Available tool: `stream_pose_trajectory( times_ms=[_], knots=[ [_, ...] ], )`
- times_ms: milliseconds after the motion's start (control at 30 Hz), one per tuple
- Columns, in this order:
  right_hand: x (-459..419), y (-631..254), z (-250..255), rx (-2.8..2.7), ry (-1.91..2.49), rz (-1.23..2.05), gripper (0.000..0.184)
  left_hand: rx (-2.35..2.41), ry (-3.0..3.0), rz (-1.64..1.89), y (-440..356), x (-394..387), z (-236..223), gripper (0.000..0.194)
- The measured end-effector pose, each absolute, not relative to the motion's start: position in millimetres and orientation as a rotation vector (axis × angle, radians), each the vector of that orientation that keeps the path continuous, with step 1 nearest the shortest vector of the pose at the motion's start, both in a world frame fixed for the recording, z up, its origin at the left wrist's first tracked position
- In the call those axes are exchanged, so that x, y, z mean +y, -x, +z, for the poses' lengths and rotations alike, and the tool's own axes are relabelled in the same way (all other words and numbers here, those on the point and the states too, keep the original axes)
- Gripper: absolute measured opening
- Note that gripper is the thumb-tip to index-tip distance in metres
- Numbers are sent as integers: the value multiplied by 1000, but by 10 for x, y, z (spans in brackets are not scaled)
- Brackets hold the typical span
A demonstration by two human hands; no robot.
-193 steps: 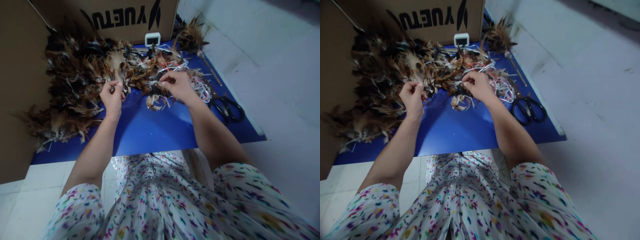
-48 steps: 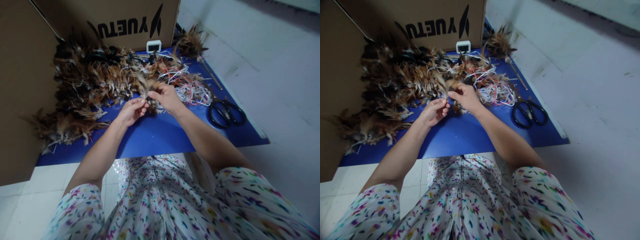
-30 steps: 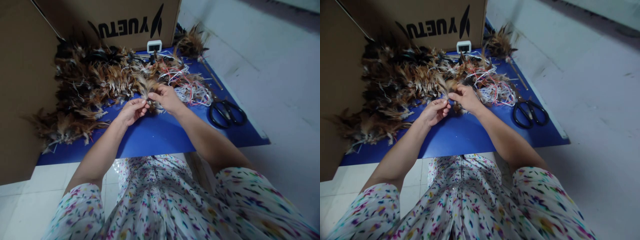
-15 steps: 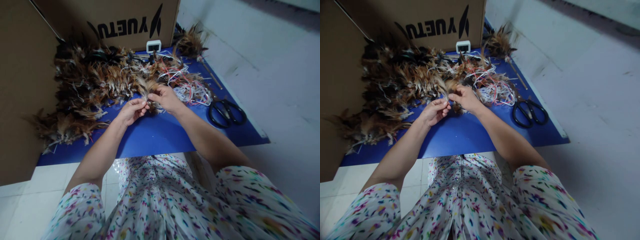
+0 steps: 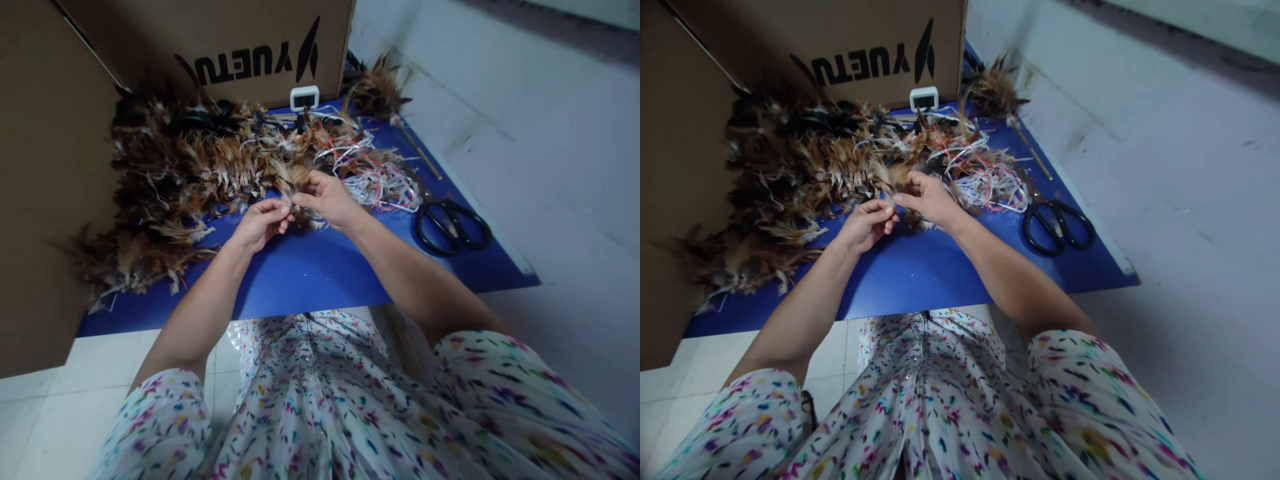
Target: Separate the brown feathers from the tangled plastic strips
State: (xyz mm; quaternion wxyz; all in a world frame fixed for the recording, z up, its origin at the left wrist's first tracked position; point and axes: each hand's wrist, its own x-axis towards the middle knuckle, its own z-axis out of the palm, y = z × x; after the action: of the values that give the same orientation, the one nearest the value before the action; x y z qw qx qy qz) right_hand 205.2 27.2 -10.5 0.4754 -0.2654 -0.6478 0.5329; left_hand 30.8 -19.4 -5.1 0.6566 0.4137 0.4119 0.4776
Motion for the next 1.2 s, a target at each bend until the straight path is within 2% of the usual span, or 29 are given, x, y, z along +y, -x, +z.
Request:
stream_pose_trajectory(
  times_ms=[167,433,700,867,1067,1200],
  knots=[
    [267,-2055,-83,-1482,672,1325,60,968,-1042,1059,-314,-203,-30,39],
    [374,-2212,20,-1515,938,1041,49,1074,-1150,1069,-278,-202,20,29],
    [491,-2320,-86,-1425,1015,1036,20,1062,-1095,1436,-22,-59,36,24],
    [410,-2261,-129,-1819,1139,828,11,1137,-1001,1560,56,1,45,22],
    [273,-2165,-136,-2304,1230,499,20,1184,-991,1584,37,-9,69,21],
    [264,-2138,-135,-2313,1248,605,15,1163,-981,1577,24,-15,66,22]
  ],
)
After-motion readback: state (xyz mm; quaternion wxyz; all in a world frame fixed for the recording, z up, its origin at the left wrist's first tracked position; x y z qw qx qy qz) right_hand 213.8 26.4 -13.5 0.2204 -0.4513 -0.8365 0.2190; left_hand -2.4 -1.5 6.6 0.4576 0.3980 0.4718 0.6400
